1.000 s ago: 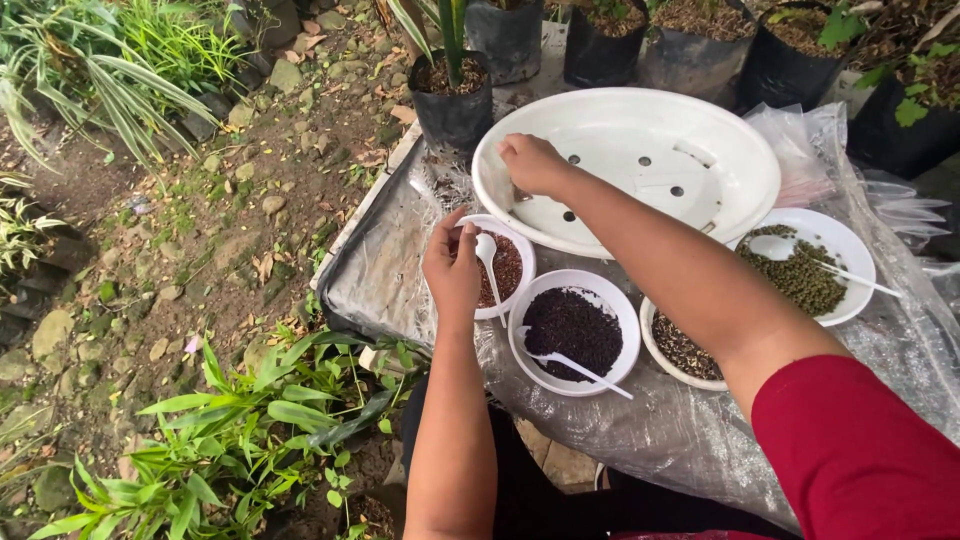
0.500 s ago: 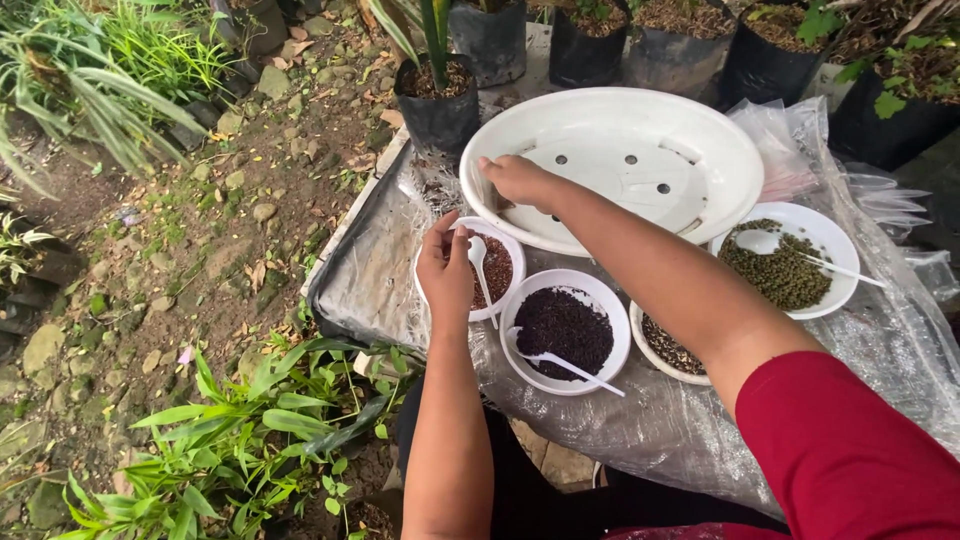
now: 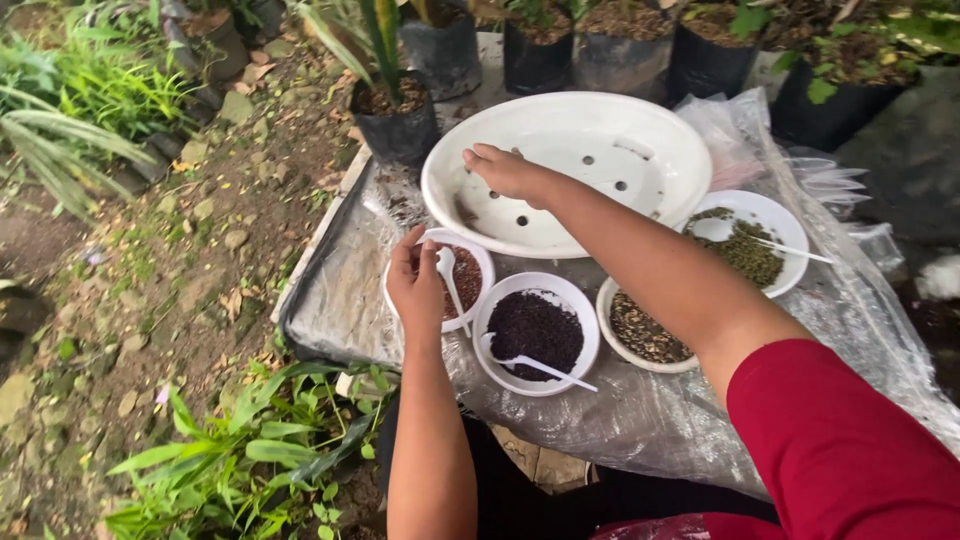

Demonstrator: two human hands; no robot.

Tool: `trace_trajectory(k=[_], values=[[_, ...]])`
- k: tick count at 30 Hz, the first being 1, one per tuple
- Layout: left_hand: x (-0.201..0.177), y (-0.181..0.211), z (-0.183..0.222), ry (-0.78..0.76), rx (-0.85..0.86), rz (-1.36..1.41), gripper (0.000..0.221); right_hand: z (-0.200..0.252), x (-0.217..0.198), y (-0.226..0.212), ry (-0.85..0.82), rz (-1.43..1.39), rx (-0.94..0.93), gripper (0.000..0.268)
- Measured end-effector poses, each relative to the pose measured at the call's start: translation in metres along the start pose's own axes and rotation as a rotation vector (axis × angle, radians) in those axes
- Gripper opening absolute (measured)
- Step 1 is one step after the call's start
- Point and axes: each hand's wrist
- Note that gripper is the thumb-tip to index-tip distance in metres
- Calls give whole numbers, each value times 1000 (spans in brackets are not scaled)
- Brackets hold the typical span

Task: A person is filling small plastic bags with different types of seeds from bowls using a spoon at a table.

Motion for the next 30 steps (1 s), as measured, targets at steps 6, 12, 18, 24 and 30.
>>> trace_trajectory(k=[6, 12, 18, 24, 30], values=[[2, 9, 4, -11, 18, -16, 24, -29, -51, 59, 207, 12, -195, 87], [8, 18, 5, -30, 12, -11, 24, -95, -142, 169, 563, -27, -393, 28], [16, 33, 3, -59, -209, -35, 25, -12, -203, 175, 693, 232, 66, 14], [18, 35, 7, -91, -177, -75, 27, -14, -234, 213, 732, 172, 217, 23], [17, 40, 5, -88, -206, -80, 27, -20, -238, 220, 661, 217, 388, 45]])
Point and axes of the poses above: each hand's wrist, its own z-axis away from the middle knuckle, its own x-axis out of the palm, y = z × x, and after that the axes turned 13 degrees about x, right-handed
